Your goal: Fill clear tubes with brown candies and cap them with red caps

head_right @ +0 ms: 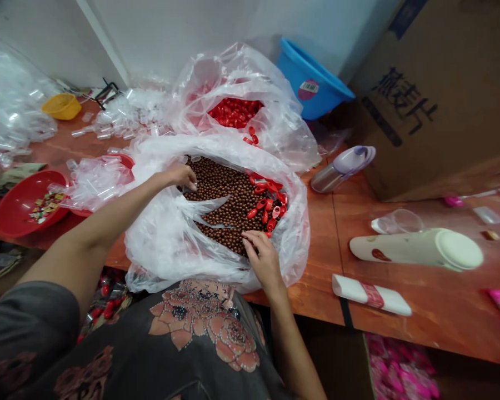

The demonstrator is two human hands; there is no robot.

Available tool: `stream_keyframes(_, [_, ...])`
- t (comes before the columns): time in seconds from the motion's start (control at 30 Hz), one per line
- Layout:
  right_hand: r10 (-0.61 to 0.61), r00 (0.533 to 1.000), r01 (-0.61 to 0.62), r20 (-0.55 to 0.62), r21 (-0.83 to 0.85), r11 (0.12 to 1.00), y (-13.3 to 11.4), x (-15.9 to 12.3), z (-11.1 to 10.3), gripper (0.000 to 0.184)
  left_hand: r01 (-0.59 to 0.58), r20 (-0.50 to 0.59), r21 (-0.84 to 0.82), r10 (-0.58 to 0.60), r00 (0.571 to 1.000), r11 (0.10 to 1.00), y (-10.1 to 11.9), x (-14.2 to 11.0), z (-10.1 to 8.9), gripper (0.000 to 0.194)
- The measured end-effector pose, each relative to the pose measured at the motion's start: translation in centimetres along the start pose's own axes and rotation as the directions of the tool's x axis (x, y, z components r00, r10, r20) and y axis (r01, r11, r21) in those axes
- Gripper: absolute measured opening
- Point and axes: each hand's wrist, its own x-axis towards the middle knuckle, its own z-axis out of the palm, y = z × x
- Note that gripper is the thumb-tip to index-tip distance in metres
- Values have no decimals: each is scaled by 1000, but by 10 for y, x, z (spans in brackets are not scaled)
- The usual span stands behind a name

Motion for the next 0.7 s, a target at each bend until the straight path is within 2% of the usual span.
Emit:
stream_keyframes(0.1, [4,1000,-4,-8,-6,1000,-2,6,-2,22,-54,35,-311,68,997,949,19,11,20,22])
stream_keyframes(0.2, [10,999,-10,-34,-10,1000,-3,12,-7,21,-122,-23,-479,126,992,870,42,21,40,24])
stream_keyframes(0.37, [6,997,-8,-74,-31,999,-2,25,-15,21,-128,-126,-529,72,989,839,75,30,61,25])
stream_keyframes(0.57, [17,996,-22,-87,-59,998,0,37,-12,24,-82,-227,-539,-51,972,838,96,40,74,30])
stream_keyframes(0.63, [65,994,-72,-83,-86,994,4,40,-9,29,-101,-237,-651,-76,968,752,100,42,79,29])
stream_keyframes(0.7, [102,993,-110,-65,-138,984,8,45,-8,36,-121,-217,-783,-86,972,611,103,42,84,29])
